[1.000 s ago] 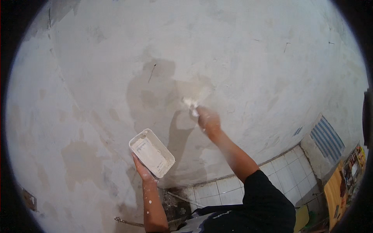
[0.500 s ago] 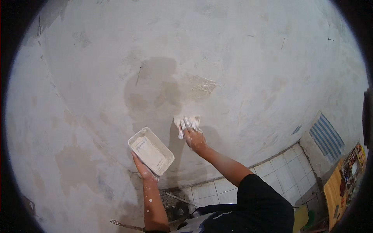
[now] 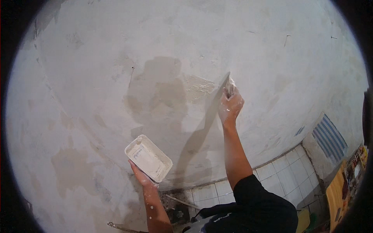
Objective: Applying plaster or putty to a wall using a trowel for repair.
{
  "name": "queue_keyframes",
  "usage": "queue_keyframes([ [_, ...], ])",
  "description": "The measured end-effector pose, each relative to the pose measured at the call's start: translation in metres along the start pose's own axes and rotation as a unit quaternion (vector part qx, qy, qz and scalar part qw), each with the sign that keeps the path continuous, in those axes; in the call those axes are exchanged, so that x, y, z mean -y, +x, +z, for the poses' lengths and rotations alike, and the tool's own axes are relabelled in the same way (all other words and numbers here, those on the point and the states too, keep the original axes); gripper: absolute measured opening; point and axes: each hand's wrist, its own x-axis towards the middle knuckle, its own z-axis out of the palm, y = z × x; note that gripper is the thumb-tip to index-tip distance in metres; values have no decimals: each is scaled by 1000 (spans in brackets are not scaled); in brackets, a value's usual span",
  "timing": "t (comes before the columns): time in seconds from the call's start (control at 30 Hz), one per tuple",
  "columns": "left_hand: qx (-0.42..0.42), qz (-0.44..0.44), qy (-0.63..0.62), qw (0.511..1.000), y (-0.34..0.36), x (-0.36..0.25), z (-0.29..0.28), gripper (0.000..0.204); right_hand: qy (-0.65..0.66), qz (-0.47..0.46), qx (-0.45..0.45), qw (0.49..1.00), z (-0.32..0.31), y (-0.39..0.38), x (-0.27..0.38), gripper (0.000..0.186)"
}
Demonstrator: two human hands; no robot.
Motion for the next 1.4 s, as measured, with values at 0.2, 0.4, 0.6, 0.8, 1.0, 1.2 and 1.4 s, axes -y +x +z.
queue_keyframes([
  [0.2, -39, -35, -10, 999, -3, 6, 10, 60, -130, -169, 130, 968, 37, -20, 9, 38],
  [0.4, 55, -2, -12, 998, 3, -3, -1, 58, -248, -348, 309, 850, 33, -44, -29, 35],
  [0.6, 10, -21, 8, 1000, 0, -1, 7, 57, -235, -362, 434, 791, 15, -84, -57, 26],
  [0.8, 43, -26, 1, 999, -3, -7, 3, 64, -187, -217, 299, 910, -21, -9, -39, 36],
  [1.0, 22, -36, 25, 999, -12, -10, 22, 58, -113, -280, 105, 948, -30, 49, -34, 27],
  [1.2, 28, -55, 7, 998, -6, -9, 22, 59, -185, -332, 229, 896, 25, -42, -85, 20],
  [1.4, 26, -44, 28, 998, -13, -16, 27, 60, -130, -266, 414, 861, 14, -113, -79, 25],
])
